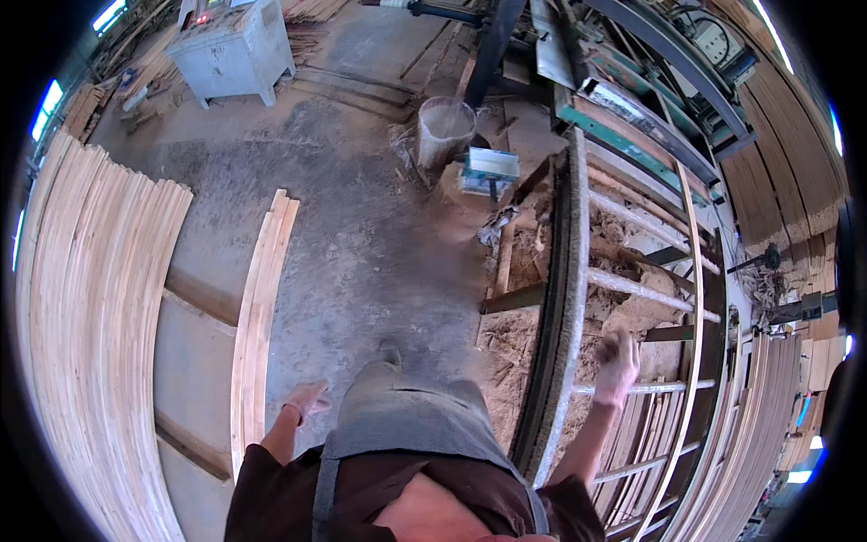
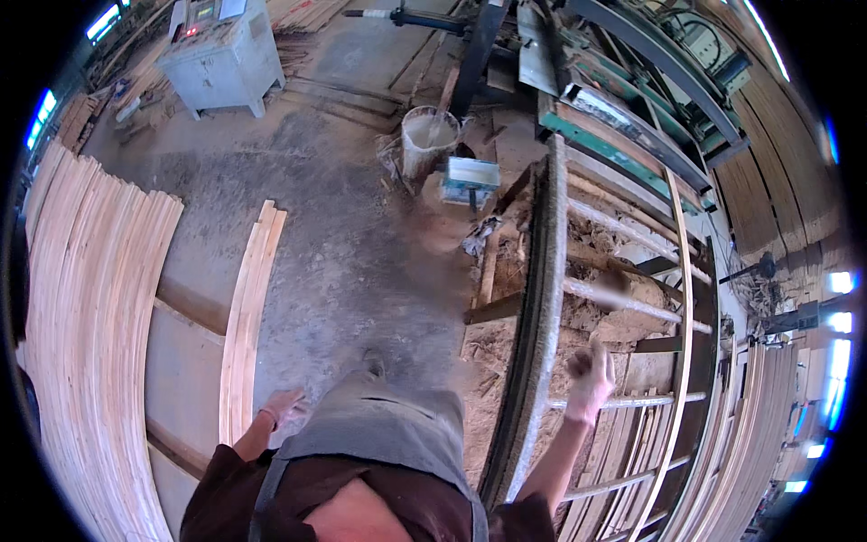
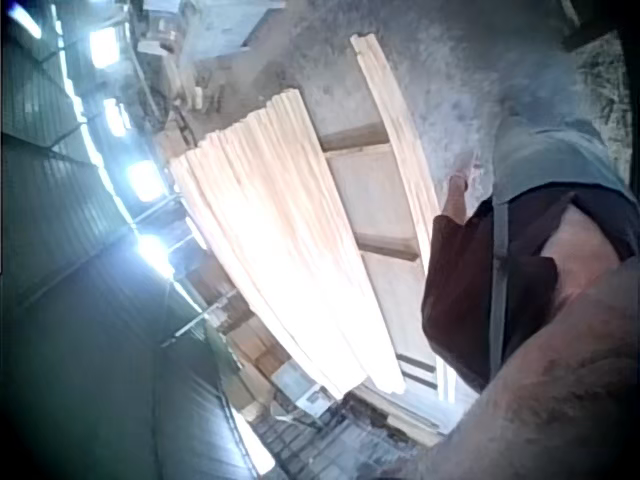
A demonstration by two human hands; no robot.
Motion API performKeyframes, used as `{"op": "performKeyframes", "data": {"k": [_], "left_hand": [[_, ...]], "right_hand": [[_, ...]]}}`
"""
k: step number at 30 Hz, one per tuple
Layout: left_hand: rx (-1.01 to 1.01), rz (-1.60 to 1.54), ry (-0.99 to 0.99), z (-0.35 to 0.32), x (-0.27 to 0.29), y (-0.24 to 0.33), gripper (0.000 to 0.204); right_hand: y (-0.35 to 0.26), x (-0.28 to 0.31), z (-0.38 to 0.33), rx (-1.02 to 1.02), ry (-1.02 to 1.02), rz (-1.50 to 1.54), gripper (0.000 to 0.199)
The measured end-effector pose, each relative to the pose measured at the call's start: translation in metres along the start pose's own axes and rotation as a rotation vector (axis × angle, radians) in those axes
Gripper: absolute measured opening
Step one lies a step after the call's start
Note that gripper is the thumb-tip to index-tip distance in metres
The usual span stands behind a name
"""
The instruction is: The person handles large wooden boards and thin planks in a workshop, moving them between stacks and a conveyor system. They also stir a white liquid in a bucket using a stick and place planks onto a metal rack.
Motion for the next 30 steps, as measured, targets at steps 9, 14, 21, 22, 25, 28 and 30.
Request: {"op": "performKeyframes", "data": {"k": [9, 14, 21, 22, 25, 28, 30], "left_hand": [[-0.298, -0.323, -0.002, 0.044, 0.027, 0.180, 0.057], [-0.066, -0.342, 0.277, 0.052, 0.132, 0.159, 0.058], [0.026, -0.746, 0.171, 0.050, 0.166, 0.248, 0.048], [0.041, -0.702, 0.180, 0.063, 0.173, 0.271, 0.044], [0.030, -0.530, 0.240, 0.114, 0.197, 0.356, 0.032], [-0.081, -0.378, 0.161, 0.199, 0.226, 0.482, 0.056], [-0.216, -0.090, 0.134, 0.235, 0.190, 0.617, 0.056]], "right_hand": [[0.056, -0.355, 0.075, -0.001, -0.589, -0.252, 0.031], [0.095, -0.504, 0.083, -0.190, -0.669, -0.214, 0.030], [0.205, -0.669, 0.075, -0.004, -1.181, -0.606, 0.045], [0.221, -0.680, 0.060, -0.146, -1.243, -0.626, 0.048], [0.228, -0.709, 0.046, 0.037, -1.373, -0.747, 0.041], [0.268, -0.666, 0.067, 0.107, -1.084, -0.848, 0.031], [0.302, -0.602, 0.089, -0.623, -0.574, -0.624, 0.030]]}}
Point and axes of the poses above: each hand's wrist, its own z-axis towards the middle knuckle, its own x-axis out of the back of the hand, y = z × x, the point moved 10 cm from there along z, towards the middle knuckle, and after that the axes turned 4 degrees about -z, right-handed, at the moved point
